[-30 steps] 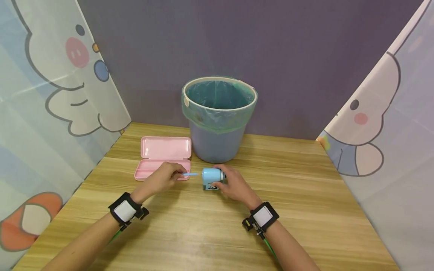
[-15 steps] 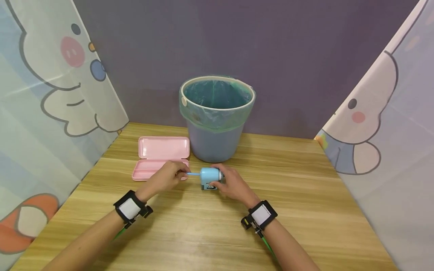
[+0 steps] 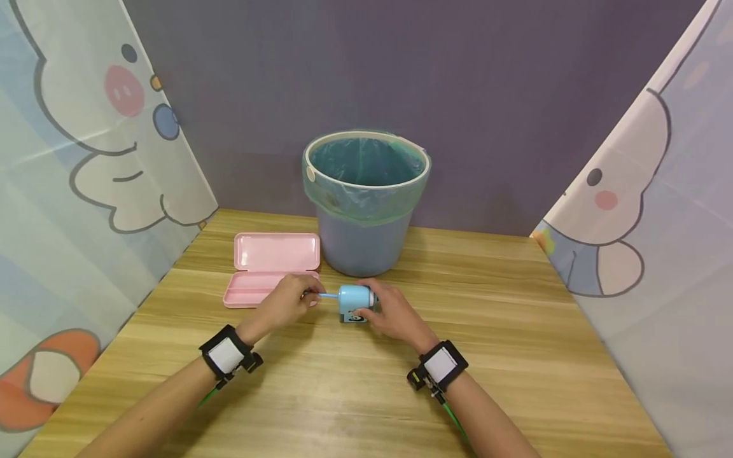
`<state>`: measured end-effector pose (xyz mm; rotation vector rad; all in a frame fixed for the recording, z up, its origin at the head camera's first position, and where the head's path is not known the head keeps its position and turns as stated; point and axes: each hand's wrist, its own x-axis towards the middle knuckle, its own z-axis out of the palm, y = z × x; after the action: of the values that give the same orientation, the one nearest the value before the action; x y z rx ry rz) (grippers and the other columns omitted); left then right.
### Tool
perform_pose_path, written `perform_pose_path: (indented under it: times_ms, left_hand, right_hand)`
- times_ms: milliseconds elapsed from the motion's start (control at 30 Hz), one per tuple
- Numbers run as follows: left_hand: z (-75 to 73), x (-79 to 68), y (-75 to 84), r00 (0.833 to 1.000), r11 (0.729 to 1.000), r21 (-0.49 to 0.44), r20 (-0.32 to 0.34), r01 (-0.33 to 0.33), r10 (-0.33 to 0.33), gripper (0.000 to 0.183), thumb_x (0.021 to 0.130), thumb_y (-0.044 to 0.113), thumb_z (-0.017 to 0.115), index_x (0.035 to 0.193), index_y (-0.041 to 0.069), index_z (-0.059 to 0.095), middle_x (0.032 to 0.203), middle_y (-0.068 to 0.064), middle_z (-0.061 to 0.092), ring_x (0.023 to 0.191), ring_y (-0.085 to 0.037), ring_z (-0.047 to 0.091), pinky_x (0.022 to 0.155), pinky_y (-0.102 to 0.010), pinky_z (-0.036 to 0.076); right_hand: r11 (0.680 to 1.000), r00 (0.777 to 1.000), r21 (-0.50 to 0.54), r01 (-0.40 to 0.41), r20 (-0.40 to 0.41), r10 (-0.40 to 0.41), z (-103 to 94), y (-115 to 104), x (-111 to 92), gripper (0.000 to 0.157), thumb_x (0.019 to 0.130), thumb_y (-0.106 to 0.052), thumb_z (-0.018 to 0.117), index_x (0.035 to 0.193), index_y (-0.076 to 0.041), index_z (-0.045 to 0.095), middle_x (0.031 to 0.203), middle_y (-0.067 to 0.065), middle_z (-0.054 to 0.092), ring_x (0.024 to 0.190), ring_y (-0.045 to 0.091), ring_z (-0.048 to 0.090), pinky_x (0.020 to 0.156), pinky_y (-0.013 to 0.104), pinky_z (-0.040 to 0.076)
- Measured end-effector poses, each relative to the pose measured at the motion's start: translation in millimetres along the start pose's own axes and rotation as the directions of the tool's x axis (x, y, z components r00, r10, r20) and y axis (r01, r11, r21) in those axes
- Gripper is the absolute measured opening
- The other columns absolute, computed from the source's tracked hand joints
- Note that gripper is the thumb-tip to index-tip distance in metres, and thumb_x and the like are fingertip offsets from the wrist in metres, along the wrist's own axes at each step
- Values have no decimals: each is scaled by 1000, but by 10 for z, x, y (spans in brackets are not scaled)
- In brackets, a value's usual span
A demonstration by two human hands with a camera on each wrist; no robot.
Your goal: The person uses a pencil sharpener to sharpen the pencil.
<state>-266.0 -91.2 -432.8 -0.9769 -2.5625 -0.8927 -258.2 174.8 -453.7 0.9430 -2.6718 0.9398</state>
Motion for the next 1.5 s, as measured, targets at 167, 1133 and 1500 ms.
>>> perform_pose_path:
  times_ms: [167, 1133, 1500]
  left_hand:
    - [51, 8, 36, 999, 1000, 13, -50, -11, 11, 13, 80, -8, 70, 84, 4, 72, 84, -3, 68, 75, -10, 61, 65, -25, 51]
    - [156, 95, 131, 999, 997, 65, 19, 35, -37, 15, 81, -5, 69, 88, 7, 74, 86, 2, 71, 71, -8, 57, 61, -24, 49]
    - [-54, 149, 90, 985, 996, 76, 172, -39, 26, 37, 89, 17, 73, 121, 0, 66, 115, -12, 67, 102, -23, 64, 86, -36, 51]
  right_hand:
    - [1000, 1000, 0, 13, -4, -13, 1, 19, -14, 59, 85, -28, 77, 136, -8, 54, 119, 5, 65, 98, 13, 63, 78, 33, 52]
    - [1000, 1000, -13, -7, 15, 7, -2, -61, 47, 59, 84, -29, 77, 136, -13, 55, 122, 3, 64, 100, 11, 62, 79, 29, 52]
    - [995, 966, 41, -89, 249, 76, -214, 16, -15, 90, 84, -58, 67, 156, -18, 31, 150, 1, 41, 130, 18, 44, 102, 42, 40]
